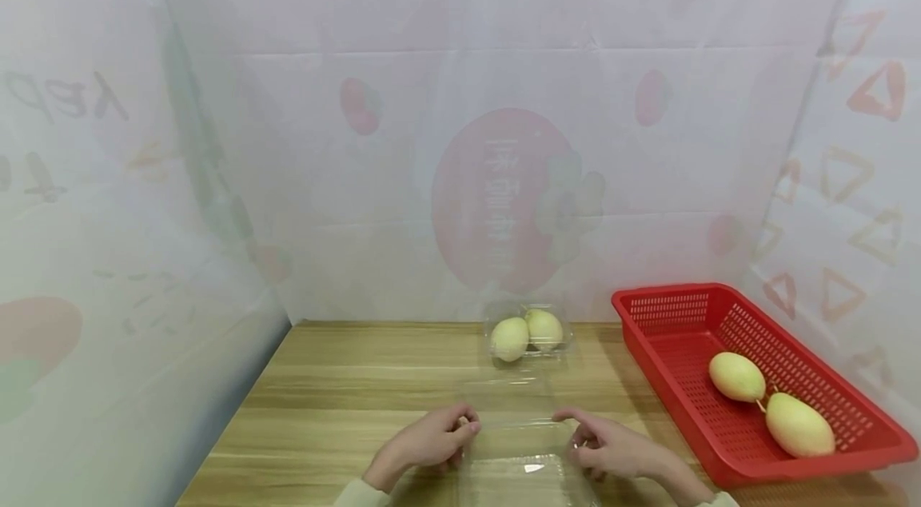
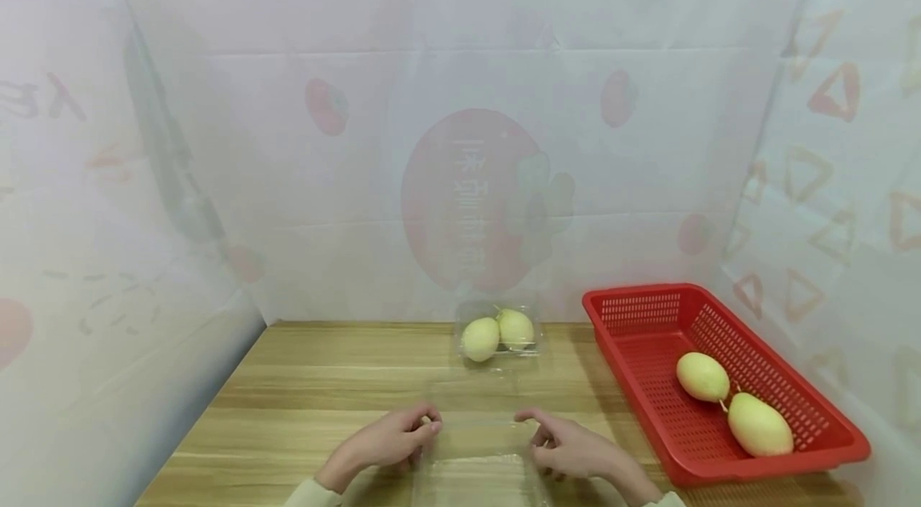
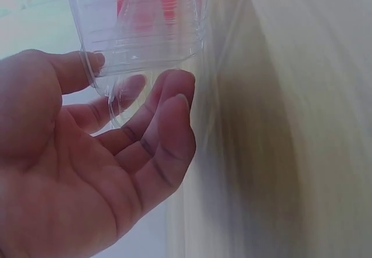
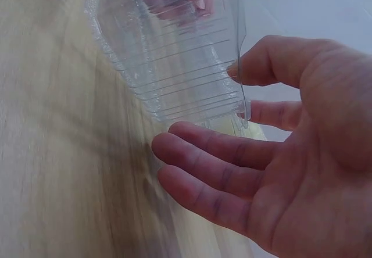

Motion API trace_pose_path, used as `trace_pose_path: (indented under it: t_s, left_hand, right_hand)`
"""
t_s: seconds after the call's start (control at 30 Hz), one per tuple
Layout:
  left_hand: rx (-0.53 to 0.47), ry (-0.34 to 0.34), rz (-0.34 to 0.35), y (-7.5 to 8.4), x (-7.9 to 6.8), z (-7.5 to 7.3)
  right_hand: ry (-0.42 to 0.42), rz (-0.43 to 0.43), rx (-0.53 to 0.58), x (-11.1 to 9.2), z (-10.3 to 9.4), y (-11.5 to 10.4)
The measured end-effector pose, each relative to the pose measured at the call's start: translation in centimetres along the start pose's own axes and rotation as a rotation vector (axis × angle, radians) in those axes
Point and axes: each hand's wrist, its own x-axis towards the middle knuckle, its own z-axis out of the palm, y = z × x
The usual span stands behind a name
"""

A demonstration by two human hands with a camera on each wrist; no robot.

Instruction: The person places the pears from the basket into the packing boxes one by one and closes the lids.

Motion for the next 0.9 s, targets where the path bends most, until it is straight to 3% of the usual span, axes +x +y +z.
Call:
trace_pose_path:
  t_s: [0.17,0.47,0.67,0.9]
  left_hand:
    - [0.047,0.031,0.002,0.7,0.7,0.7]
    - [0.382,0.207,0.050,2.1,2.1,2.3]
    - [0.447,0.262,0.093,2.5,2.9,3.9]
    - [0.463,0.322,0.095,2.6,3.3,5.1]
  right_hand:
    - [0.006,-0.001,-0.011,-0.6,-0.6,0.0]
    - [0.020,-0.026,-0.020,-1.4,-1.2,0.4]
    - [0.038,0.029,-0.010,-2.2,-1.7,0.6]
    - [0.061,0.021,-0.014,-2.8,-1.9,0.8]
